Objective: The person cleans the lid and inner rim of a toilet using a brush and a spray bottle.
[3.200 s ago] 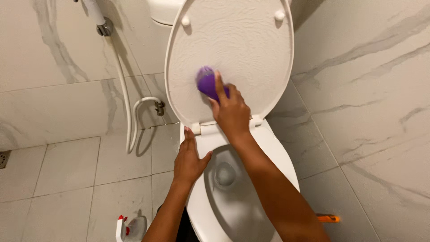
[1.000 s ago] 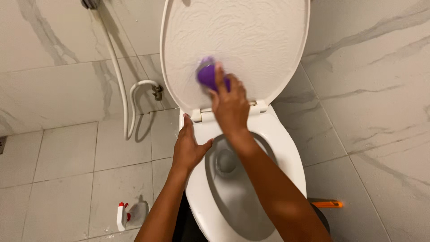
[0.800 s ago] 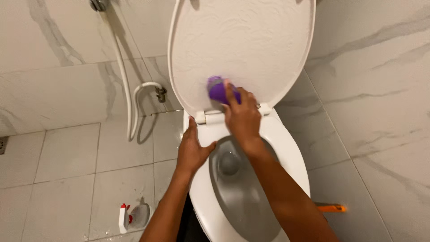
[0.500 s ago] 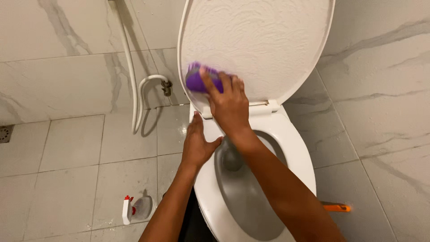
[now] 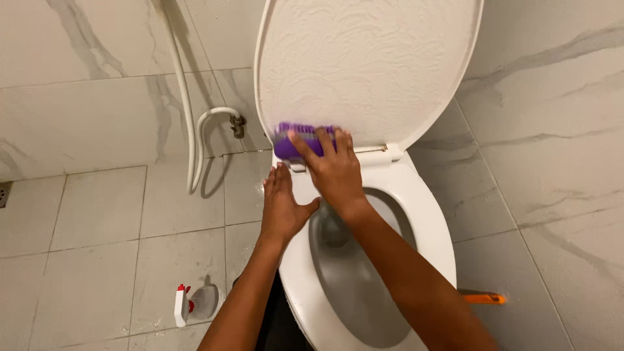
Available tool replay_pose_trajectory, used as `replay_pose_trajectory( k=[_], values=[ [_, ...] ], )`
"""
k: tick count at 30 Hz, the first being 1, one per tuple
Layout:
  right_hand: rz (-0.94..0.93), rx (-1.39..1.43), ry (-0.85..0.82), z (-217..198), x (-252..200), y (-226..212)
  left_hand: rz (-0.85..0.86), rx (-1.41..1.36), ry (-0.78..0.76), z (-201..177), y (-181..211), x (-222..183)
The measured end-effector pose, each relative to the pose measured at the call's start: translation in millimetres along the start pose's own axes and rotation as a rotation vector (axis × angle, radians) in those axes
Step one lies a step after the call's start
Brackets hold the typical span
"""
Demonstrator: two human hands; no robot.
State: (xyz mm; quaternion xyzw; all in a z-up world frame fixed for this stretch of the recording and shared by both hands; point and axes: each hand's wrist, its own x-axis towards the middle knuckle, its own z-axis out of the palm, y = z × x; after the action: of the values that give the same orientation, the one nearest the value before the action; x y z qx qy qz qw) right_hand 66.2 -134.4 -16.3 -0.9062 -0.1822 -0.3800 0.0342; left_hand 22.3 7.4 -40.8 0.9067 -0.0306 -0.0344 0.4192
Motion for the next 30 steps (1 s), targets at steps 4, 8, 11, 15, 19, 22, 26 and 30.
replay_pose_trajectory(
  k=[4,8,11,15,19,22,26,30],
  values=[
    [-0.013,-0.017,-0.076,-1.7,-21.4,52.2,0.015,-0.023,0.019,0.2,-1.7,0.3],
    [0.072,-0.069,-0.01,-6.5,-21.9,81.1,0.01,-0.032,0.01,-1.2,2.2,0.4],
    [0.086,-0.025,-0.025,0.7,-24.1,59.7,0.018,-0.011,-0.007,-0.3,1.8,-0.9],
    [0.007,0.018,-0.121,-3.0,-30.9,68.0,0.022,0.013,-0.024,-5.1,8.6,0.7],
    [-0.023,-0.087,-0.102,-24.5,-47.2,124.8,0.017,0.02,-0.035,-3.8,6.8,0.4],
    [0.053,-0.121,-0.125,-52.8,-50.1,141.4,-0.001,0.03,-0.039,-3.7,7.7,-1.6],
    [0.287,0.248,-0.002,-92.4,-56.3,111.7,0.021,0.02,-0.038,-7.2,8.6,-3.9],
    [0.761,0.7,0.123,-137.6,-107.3,65.2,0.017,0.034,-0.04,-8.3,10.6,-3.4]
  ],
)
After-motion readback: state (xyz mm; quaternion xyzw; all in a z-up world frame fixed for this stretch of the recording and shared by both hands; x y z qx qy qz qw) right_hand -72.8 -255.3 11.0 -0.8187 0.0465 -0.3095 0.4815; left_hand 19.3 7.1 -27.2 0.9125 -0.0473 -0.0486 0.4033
